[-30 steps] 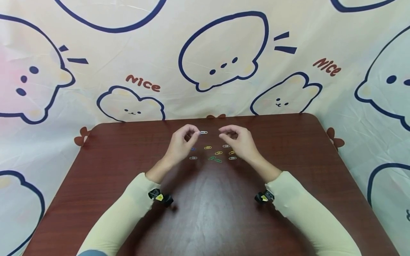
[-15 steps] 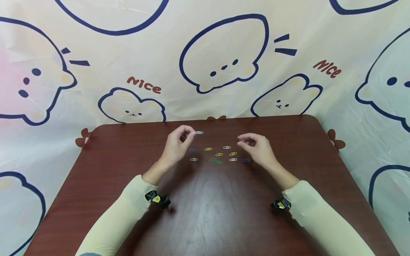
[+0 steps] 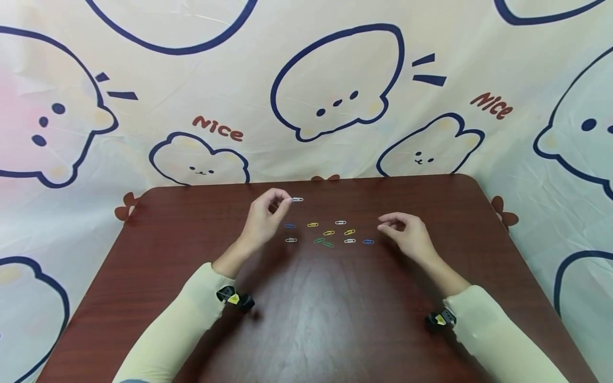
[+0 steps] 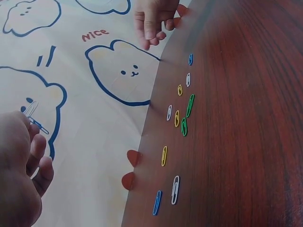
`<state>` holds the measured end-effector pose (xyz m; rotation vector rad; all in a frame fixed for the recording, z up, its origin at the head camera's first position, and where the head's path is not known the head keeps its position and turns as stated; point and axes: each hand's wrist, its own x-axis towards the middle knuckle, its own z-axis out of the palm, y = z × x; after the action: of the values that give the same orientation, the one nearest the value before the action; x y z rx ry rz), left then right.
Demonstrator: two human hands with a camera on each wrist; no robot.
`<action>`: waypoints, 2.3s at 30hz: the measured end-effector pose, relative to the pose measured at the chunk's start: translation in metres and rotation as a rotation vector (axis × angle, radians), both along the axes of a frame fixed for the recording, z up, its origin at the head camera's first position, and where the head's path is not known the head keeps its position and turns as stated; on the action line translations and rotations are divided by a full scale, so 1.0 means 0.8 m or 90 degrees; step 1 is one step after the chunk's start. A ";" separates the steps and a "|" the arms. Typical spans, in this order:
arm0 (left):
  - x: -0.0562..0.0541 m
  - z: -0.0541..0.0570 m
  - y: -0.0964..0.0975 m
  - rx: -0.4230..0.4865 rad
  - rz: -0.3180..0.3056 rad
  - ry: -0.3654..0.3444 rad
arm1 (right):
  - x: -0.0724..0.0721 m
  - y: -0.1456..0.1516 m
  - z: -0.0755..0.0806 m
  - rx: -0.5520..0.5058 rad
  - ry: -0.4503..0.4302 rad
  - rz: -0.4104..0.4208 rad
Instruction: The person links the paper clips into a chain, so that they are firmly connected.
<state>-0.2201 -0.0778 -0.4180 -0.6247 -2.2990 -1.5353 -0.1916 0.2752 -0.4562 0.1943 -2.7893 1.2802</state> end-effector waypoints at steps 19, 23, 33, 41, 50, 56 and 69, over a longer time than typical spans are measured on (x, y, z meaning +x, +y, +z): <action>0.001 0.001 -0.001 0.009 -0.002 -0.007 | 0.002 0.015 -0.023 0.020 -0.087 0.055; 0.000 0.001 0.000 0.011 -0.002 -0.006 | 0.000 0.012 -0.028 0.029 -0.100 0.065; -0.001 -0.001 0.001 0.020 -0.002 -0.013 | -0.005 -0.006 -0.028 0.042 -0.097 0.058; -0.001 -0.002 0.005 0.029 -0.003 -0.015 | -0.007 -0.019 -0.030 0.046 -0.103 0.054; 0.001 -0.001 0.006 0.027 -0.001 -0.014 | -0.009 -0.026 -0.031 0.074 -0.099 0.056; 0.000 -0.002 0.005 0.020 -0.001 -0.011 | -0.011 -0.028 -0.026 0.089 -0.092 0.080; 0.001 -0.002 0.004 0.023 -0.005 -0.009 | -0.011 -0.028 -0.024 0.107 -0.122 0.109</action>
<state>-0.2196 -0.0743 -0.4195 -0.6163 -2.2767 -1.5859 -0.2002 0.2530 -0.4754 0.3434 -3.1075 1.1506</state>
